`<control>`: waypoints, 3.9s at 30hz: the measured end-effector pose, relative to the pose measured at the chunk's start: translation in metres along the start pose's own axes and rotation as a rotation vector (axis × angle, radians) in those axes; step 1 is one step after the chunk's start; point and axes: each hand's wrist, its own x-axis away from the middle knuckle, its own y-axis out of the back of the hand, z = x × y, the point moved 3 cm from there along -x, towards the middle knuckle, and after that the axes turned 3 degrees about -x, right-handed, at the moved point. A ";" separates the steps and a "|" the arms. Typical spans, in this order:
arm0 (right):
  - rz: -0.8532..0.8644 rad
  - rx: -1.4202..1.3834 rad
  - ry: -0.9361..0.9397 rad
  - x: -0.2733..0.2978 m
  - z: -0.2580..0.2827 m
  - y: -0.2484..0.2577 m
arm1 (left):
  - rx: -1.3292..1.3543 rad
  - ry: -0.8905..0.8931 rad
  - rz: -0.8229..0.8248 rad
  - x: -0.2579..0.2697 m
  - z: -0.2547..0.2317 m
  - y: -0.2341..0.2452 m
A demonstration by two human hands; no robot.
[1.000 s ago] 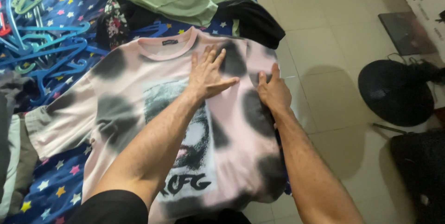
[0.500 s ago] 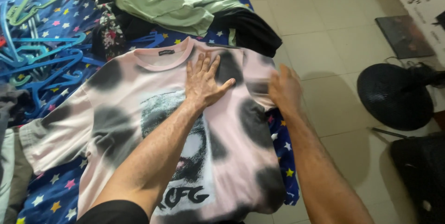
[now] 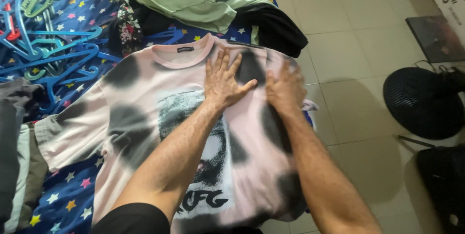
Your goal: Fold various t-shirts and garments on a bed.
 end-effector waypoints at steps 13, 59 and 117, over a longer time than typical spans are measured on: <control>0.520 -1.133 -0.742 -0.020 -0.112 -0.026 | 0.007 0.021 0.015 0.001 0.004 -0.003; -0.048 -0.642 0.489 0.045 0.025 0.112 | 0.212 -0.215 0.048 -0.011 -0.045 -0.043; -0.110 -0.337 0.094 0.056 0.027 -0.031 | -0.005 -0.520 -0.062 -0.001 -0.017 -0.038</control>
